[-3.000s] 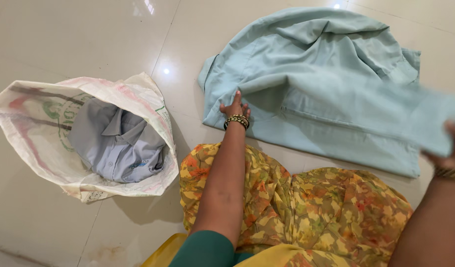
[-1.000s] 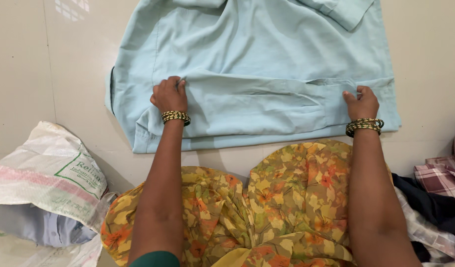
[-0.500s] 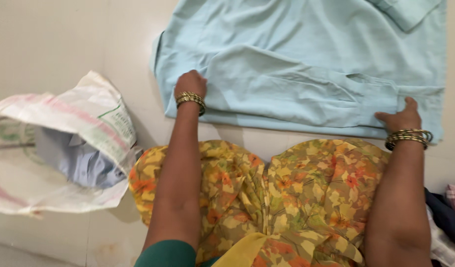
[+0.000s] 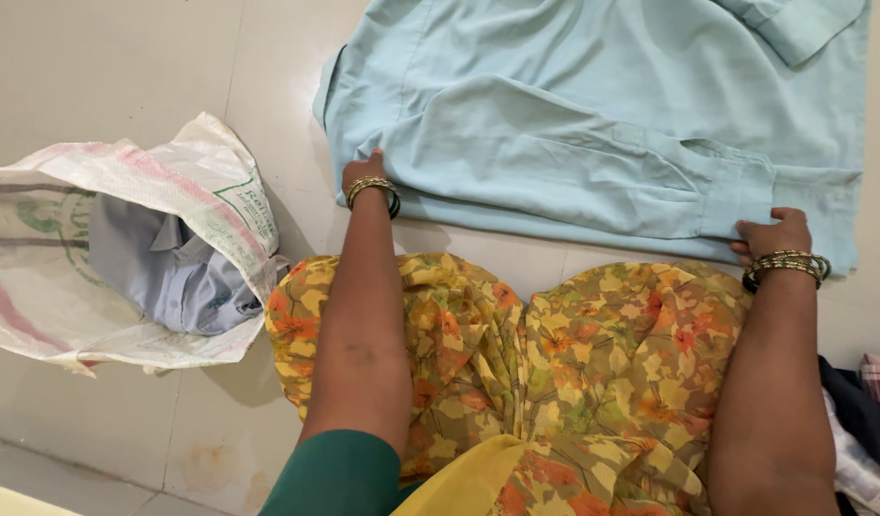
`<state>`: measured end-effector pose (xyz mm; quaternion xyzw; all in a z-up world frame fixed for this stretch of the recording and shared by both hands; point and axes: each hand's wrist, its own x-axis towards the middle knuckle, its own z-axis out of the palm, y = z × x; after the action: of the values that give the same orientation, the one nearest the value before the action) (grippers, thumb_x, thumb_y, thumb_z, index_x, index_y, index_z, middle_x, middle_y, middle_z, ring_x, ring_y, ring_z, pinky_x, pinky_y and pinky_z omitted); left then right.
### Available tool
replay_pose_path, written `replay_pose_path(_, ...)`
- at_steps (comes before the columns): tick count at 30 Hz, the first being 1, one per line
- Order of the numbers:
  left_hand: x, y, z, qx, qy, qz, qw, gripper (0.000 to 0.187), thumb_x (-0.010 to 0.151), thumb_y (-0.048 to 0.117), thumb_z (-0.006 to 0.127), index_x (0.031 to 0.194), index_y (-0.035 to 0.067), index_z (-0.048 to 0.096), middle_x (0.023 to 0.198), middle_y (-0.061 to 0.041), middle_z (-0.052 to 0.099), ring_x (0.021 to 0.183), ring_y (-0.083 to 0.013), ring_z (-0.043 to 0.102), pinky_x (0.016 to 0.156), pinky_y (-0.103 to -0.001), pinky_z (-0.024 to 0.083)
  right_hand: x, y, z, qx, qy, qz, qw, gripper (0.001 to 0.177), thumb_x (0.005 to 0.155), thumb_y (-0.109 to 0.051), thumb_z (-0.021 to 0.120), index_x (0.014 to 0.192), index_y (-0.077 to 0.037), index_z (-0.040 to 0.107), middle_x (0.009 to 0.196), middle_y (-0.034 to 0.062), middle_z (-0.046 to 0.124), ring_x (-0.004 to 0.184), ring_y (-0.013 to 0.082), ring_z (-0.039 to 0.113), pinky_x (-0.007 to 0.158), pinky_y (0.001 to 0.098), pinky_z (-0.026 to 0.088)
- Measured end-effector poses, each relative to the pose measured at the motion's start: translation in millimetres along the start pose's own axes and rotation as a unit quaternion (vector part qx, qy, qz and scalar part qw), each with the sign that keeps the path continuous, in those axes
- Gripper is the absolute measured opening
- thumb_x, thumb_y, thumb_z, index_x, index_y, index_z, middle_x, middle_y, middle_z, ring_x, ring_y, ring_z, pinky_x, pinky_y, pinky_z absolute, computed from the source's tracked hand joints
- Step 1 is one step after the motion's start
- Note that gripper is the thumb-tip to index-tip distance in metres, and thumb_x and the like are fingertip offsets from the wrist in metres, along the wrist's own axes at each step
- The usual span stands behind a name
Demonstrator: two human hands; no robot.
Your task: The person folds a light blue long-sleeved shirt by hand while sitting on the floor, smoothing the fabric and folding the sleeves and body into a square shape before placing it into a white bag.
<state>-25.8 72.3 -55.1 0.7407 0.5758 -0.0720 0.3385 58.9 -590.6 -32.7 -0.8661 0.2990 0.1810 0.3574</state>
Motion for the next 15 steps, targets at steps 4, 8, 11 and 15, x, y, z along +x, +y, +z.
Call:
replay_pose_path(4,45.2,-12.7,27.0,-0.389,-0.077,-0.175,0.901,0.044,0.087,0.03,0.078,0.117,0.001,0.068,0.101,-0.017,0.076,0.082,-0.0328,0.075,0.067,-0.049,0.061,1.8,2.8,1.9,0.034,-0.013,0.008,0.999,0.052,0.094,0.0,0.067,0.141,-0.002,0.044,0.101,0.0179,0.071,0.072,0.0204,0.071,0.052,0.0356,0.058)
replay_pose_path(8,12.5,1.9,6.6,-0.524,-0.1,-0.266,0.803,0.044,0.092,0.035,0.071,0.125,0.006,0.061,0.102,-0.012,0.069,0.081,-0.0287,0.069,0.059,-0.045,0.054,1.1,-1.2,3.9,0.052,-0.002,0.015,0.999,0.047,0.096,0.004,0.061,0.14,-0.002,0.047,0.099,0.0173,0.07,0.071,0.0212,0.071,0.052,0.0359,0.06)
replay_pose_path(11,-9.6,13.8,-3.8,-0.467,-0.117,-0.233,0.845,0.044,0.091,0.031,0.075,0.125,0.006,0.066,0.105,-0.012,0.07,0.081,-0.028,0.065,0.061,-0.045,0.05,-6.8,-6.7,2.2,0.046,0.009,0.022,0.999,0.046,0.095,0.004,0.06,0.139,-0.003,0.048,0.098,0.0168,0.07,0.069,0.0207,0.07,0.052,0.0355,0.06)
replay_pose_path(15,-4.7,6.1,-3.9,-0.384,-0.013,-0.171,0.907,0.03,0.089,0.014,0.069,0.119,0.012,0.073,0.107,-0.01,0.076,0.084,-0.0232,0.071,0.071,-0.04,0.057,-12.3,-9.6,1.1,0.032,0.028,0.026,0.999,0.047,0.094,0.006,0.056,0.139,-0.004,0.049,0.094,0.0167,0.071,0.067,0.0203,0.07,0.052,0.0346,0.059)
